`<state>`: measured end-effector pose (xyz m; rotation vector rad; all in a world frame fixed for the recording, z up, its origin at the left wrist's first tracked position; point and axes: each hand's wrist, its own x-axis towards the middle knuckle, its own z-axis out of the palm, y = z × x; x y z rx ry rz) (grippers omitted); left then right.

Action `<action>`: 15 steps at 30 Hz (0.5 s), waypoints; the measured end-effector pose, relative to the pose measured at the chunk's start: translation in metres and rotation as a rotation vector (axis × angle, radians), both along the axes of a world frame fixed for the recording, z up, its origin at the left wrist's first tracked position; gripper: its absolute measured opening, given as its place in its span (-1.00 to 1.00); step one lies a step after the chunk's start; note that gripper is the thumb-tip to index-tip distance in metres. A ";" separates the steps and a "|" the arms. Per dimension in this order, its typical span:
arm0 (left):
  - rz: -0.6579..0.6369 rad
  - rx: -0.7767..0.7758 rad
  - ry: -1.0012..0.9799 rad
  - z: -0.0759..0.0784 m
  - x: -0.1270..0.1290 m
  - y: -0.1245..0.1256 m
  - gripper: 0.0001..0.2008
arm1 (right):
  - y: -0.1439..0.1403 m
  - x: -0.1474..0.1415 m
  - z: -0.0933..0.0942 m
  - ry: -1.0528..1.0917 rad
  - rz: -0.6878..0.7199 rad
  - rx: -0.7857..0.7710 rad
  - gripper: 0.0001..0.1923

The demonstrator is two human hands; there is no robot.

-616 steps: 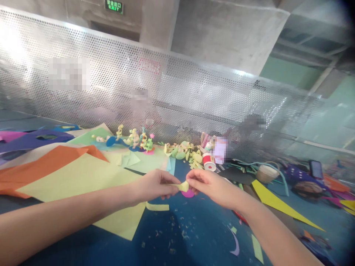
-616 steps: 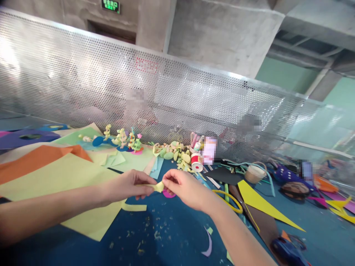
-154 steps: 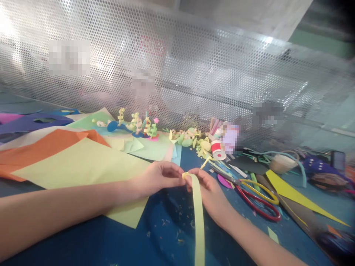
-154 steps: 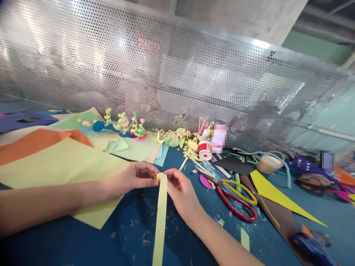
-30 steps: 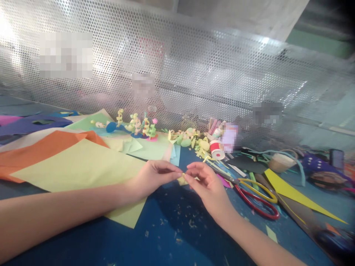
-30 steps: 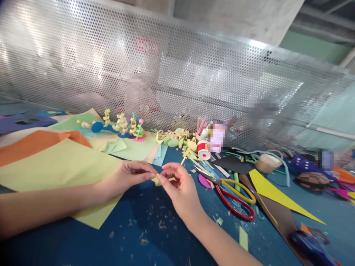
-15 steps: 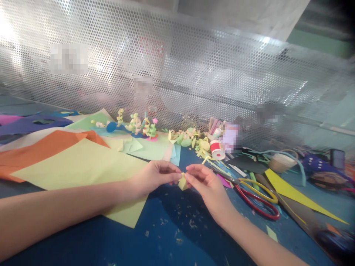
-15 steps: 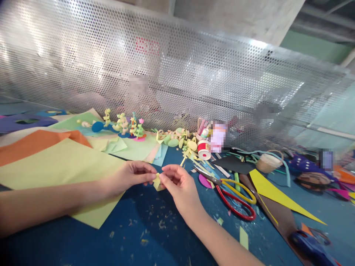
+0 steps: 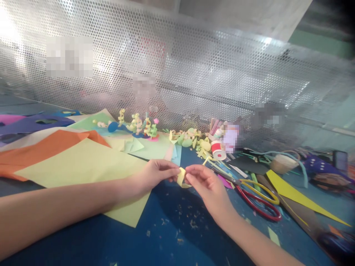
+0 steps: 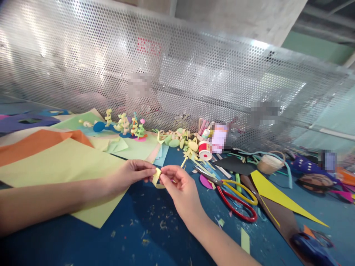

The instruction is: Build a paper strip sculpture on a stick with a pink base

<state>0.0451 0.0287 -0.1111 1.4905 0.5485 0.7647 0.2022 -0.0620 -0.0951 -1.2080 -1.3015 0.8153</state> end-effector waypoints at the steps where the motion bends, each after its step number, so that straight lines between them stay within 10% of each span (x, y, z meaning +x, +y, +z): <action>1: 0.004 0.001 0.000 0.000 0.000 0.000 -0.83 | 0.000 0.000 0.000 -0.024 -0.001 0.010 -0.88; 15: 0.045 -0.022 0.002 0.002 -0.001 -0.002 -0.83 | 0.002 0.000 -0.003 -0.005 0.000 -0.034 -0.83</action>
